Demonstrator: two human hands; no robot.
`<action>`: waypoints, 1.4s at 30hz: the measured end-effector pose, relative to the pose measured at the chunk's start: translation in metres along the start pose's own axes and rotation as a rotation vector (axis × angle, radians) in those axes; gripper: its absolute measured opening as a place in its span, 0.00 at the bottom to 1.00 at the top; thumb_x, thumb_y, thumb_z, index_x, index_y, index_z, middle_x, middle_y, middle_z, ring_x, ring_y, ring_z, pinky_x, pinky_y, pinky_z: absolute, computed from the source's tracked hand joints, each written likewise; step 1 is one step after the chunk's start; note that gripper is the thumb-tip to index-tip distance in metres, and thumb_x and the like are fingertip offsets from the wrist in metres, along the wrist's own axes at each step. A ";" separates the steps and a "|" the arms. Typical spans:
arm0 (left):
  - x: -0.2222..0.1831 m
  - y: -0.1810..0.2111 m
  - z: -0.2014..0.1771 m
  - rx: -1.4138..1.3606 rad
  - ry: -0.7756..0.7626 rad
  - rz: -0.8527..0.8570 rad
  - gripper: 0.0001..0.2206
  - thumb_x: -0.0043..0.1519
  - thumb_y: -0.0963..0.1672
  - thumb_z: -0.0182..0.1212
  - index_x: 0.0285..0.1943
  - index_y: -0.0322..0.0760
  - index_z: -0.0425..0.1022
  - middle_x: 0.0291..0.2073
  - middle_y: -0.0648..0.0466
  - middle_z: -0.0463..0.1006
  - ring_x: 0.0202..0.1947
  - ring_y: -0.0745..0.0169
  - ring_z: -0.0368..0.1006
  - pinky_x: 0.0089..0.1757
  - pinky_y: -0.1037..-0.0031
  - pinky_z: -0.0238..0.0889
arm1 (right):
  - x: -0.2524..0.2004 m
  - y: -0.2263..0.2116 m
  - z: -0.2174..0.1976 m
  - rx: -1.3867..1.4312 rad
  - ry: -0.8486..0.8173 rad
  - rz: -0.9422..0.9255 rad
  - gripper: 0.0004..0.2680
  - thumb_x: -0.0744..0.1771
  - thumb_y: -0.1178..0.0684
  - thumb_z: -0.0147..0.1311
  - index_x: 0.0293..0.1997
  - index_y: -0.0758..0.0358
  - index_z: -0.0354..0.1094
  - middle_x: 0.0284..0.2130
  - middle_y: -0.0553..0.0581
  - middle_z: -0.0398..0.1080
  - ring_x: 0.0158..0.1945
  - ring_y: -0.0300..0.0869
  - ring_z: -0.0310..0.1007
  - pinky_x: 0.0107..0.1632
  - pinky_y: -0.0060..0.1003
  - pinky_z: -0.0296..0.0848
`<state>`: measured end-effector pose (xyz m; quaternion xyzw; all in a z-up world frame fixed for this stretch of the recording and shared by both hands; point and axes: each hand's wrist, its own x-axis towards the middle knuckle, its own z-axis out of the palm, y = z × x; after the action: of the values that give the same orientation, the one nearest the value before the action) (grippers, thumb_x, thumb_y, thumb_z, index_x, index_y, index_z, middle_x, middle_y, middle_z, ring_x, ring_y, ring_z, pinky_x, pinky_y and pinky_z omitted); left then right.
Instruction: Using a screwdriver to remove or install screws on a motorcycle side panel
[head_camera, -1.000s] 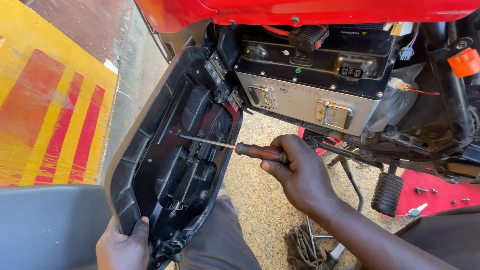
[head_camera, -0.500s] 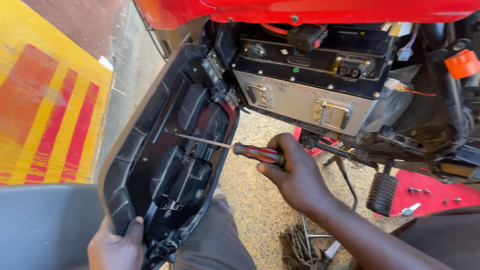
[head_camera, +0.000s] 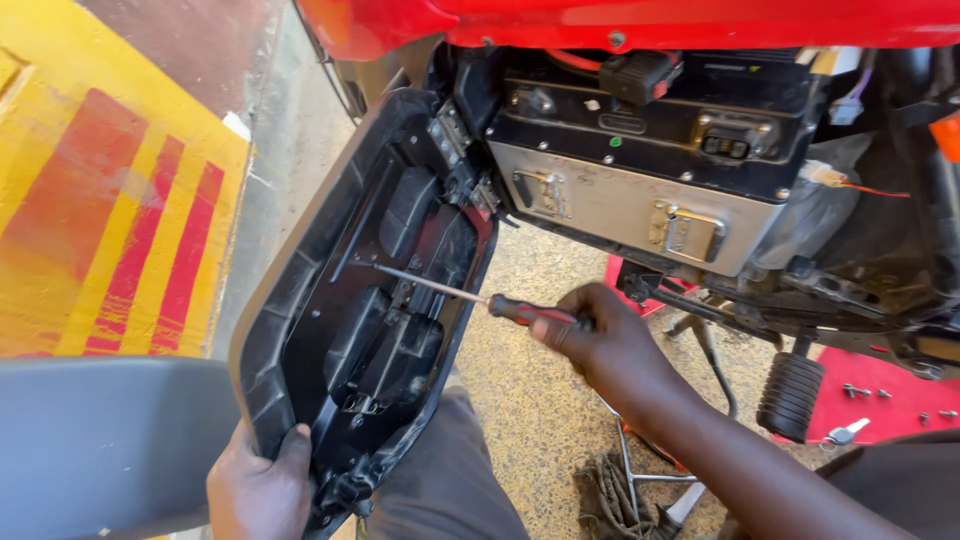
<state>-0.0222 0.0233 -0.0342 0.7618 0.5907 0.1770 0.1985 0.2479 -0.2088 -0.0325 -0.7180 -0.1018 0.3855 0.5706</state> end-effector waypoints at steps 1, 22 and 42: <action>-0.002 0.004 -0.002 0.001 0.001 -0.002 0.13 0.58 0.41 0.65 0.52 0.32 0.80 0.30 0.41 0.83 0.30 0.49 0.77 0.38 0.63 0.67 | 0.000 0.005 0.000 -0.001 -0.002 0.000 0.11 0.66 0.50 0.61 0.45 0.67 0.66 0.26 0.56 0.63 0.23 0.41 0.61 0.27 0.39 0.61; -0.012 0.027 -0.012 -0.017 -0.051 -0.043 0.11 0.59 0.38 0.62 0.50 0.31 0.81 0.32 0.41 0.83 0.32 0.50 0.78 0.41 0.65 0.68 | 0.005 -0.001 -0.004 -0.677 0.117 -0.349 0.13 0.66 0.36 0.54 0.48 0.48 0.75 0.23 0.49 0.77 0.21 0.41 0.72 0.28 0.41 0.63; -0.005 0.008 -0.006 -0.205 -0.008 0.002 0.13 0.57 0.34 0.64 0.51 0.26 0.81 0.32 0.43 0.83 0.30 0.57 0.74 0.38 0.69 0.65 | 0.005 -0.017 0.009 -0.036 -0.084 -0.102 0.22 0.59 0.68 0.59 0.57 0.55 0.80 0.45 0.49 0.87 0.34 0.37 0.80 0.39 0.33 0.76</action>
<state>-0.0198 0.0173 -0.0256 0.7387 0.5681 0.2336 0.2777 0.2502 -0.1937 -0.0193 -0.7052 -0.1692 0.3839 0.5716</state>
